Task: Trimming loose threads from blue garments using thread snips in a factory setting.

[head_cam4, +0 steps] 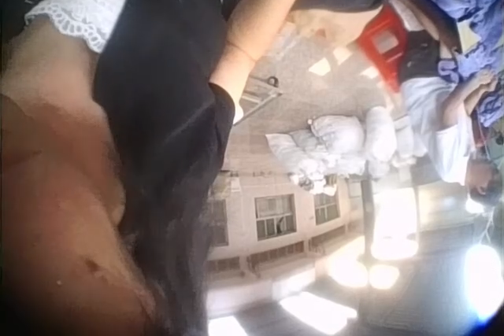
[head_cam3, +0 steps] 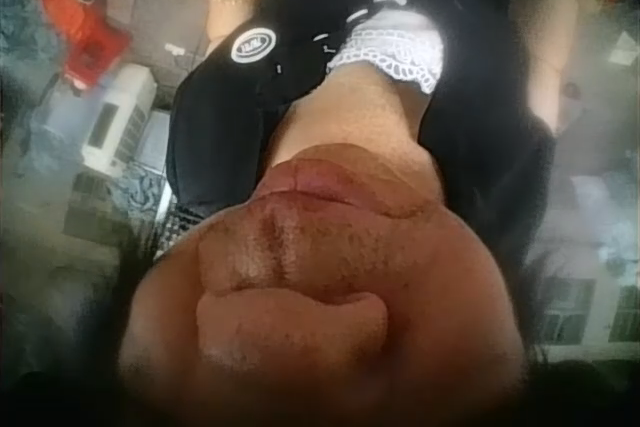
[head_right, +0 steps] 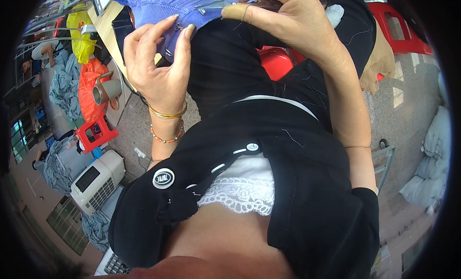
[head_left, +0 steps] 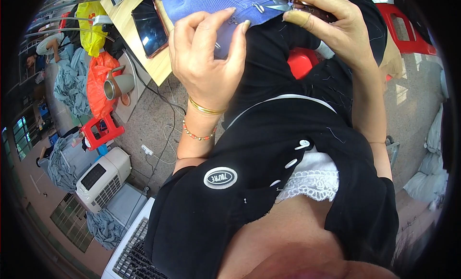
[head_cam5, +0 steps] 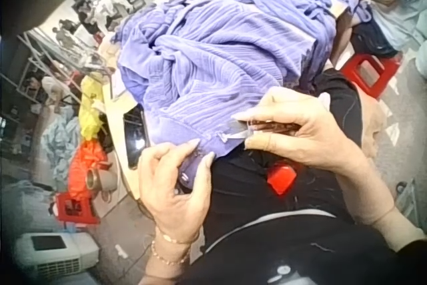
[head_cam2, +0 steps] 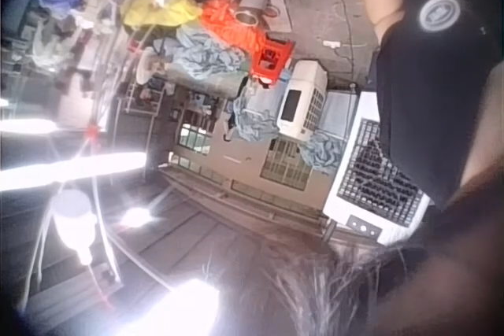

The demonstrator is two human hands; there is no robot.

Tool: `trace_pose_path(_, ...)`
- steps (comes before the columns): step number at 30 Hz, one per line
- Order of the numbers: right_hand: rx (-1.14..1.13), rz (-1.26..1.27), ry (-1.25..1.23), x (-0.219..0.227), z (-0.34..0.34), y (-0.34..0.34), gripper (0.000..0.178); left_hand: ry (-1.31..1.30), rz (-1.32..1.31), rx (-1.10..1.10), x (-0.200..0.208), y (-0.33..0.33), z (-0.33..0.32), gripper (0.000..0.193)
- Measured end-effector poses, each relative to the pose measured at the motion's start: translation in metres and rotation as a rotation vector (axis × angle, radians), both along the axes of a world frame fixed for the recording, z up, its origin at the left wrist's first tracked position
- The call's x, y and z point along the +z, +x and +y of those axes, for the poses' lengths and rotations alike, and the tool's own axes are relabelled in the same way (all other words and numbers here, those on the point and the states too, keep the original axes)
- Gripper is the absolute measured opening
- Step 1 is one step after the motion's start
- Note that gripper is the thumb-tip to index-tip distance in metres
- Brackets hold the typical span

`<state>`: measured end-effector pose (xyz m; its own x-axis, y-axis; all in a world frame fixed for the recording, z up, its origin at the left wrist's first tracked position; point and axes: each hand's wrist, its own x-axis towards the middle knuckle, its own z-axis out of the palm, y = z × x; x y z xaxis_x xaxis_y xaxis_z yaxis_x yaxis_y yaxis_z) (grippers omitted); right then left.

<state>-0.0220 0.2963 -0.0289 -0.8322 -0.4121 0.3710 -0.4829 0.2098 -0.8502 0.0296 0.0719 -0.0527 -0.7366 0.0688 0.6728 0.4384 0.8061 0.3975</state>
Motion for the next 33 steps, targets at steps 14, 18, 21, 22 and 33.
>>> trace_pose_path(14, -0.007, -0.049, 0.010, -0.001, 0.000, 0.008, 0.037, 0.115, 0.005, -0.091, 0.000, -0.013, -0.005, 0.010)
trace_pose_path(18, 0.009, 0.037, 0.019, 0.001, -0.002, 0.010, 0.038, 0.268, -0.104, -0.128, 0.000, -0.012, -0.006, 0.008)
trace_pose_path(21, 0.014, 0.071, 0.068, 0.007, -0.006, 0.011, 0.037, 0.353, -0.141, -0.143, -0.003, -0.011, -0.010, 0.008)
trace_pose_path(22, 0.013, 0.078, 0.105, 0.010, -0.007, 0.011, 0.037, 0.402, -0.155, -0.152, -0.004, -0.011, -0.010, 0.008)
trace_pose_path(33, -0.105, 0.363, 0.314, 0.023, -0.021, 0.011, 0.036, 0.288, -0.133, -0.165, -0.003, -0.006, -0.013, 0.015)
